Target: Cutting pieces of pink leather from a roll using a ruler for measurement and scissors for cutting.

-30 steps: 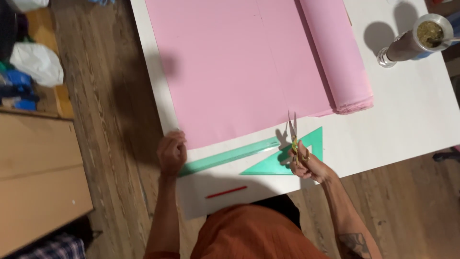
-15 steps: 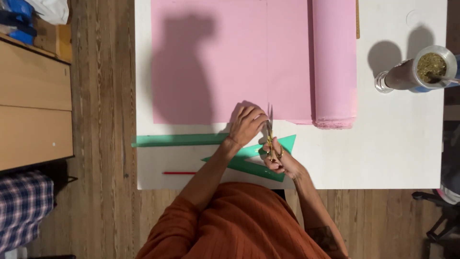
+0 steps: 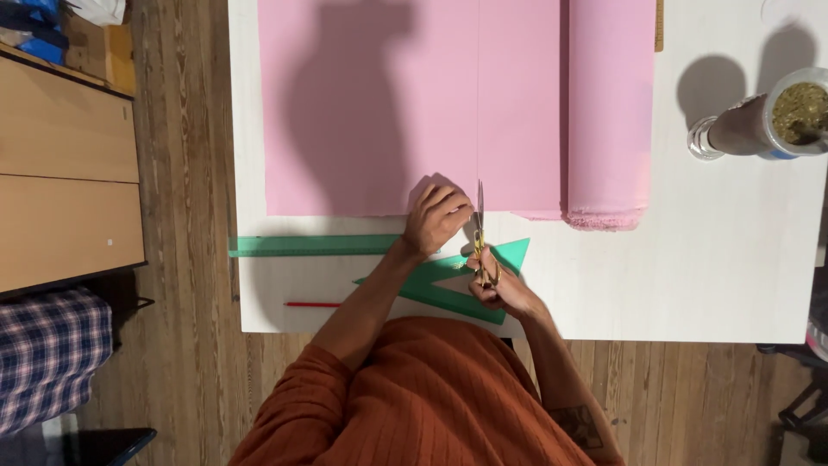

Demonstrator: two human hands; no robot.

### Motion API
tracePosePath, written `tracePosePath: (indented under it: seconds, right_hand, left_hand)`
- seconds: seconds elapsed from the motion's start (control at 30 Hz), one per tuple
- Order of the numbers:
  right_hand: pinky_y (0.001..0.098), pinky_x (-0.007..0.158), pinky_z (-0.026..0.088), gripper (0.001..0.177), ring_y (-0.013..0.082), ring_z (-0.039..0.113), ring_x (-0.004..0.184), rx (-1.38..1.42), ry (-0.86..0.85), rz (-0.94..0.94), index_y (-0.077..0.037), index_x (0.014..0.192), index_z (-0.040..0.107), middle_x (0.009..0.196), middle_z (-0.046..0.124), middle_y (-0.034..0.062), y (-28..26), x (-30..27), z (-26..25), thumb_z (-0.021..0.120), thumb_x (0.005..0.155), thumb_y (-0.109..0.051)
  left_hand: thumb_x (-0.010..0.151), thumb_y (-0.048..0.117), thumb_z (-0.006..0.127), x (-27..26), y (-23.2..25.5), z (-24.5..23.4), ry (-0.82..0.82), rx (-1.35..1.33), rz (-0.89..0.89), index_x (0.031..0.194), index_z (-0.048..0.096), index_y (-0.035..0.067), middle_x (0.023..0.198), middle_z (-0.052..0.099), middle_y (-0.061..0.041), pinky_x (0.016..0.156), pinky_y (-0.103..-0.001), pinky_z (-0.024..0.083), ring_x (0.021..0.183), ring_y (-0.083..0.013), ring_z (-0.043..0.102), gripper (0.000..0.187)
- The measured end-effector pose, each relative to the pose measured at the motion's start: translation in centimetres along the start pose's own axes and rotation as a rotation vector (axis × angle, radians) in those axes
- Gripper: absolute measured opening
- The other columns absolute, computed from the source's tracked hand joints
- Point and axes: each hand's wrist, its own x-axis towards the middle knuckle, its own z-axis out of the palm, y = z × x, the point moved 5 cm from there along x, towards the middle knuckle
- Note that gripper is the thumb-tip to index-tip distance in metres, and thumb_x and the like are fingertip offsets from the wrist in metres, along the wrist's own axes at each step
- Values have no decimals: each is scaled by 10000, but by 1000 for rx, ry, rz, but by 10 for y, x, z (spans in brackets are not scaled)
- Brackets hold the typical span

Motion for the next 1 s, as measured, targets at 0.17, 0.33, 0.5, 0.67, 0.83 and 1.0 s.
tracePosePath:
  seconds: [0.17,0.33,0.5,0.67,0.83,1.0]
  right_hand:
    - [252,384,188,866,54,238,439,-9,-12,0,-73,1141,489,571,321,-60,6,2,0,253,864,-859]
    - [260,395,172,830,60,213,446,76,-22,23,-68,1139,457,581,299,-58,8,2,3,300,887,-844]
    - [267,396,168,829,68,212,437,49,-10,30,-84,1185,486,560,308,-46,5,0,3,326,861,-830]
    - [271,407,191,857,71,232,450,66,15,35,-53,1225,490,570,318,-43,14,5,0,347,879,-823]
    - [286,402,219,859,83,289,442,48,115,70,-54,1266,508,561,346,-36,17,5,1,405,859,-803]
    - [281,381,189,877,77,260,428,40,42,11,31,1206,496,540,321,-47,17,8,1,427,899,-788]
  left_hand:
    - [858,102,733,0,-1,1,-30,-41,-11,899,742,43,979,682,-27,830,-365,474,964,-201,613,72]
    - [893,130,711,-2,-2,1,-31,-75,-39,916,748,39,977,681,-22,826,-365,472,950,-202,607,101]
    - [865,91,743,-1,0,1,-58,-60,-34,908,745,23,985,689,-39,812,-366,473,953,-208,613,80]
    - [830,74,780,-3,-3,7,5,-56,-40,886,749,34,944,681,-25,810,-376,480,935,-203,613,76]
    - [816,47,773,-4,-2,6,-4,-20,-29,880,757,33,922,681,-27,805,-371,480,921,-202,611,67]
    - [809,30,757,-4,-2,8,3,-14,-18,895,758,25,904,668,-29,825,-367,492,918,-203,608,87]
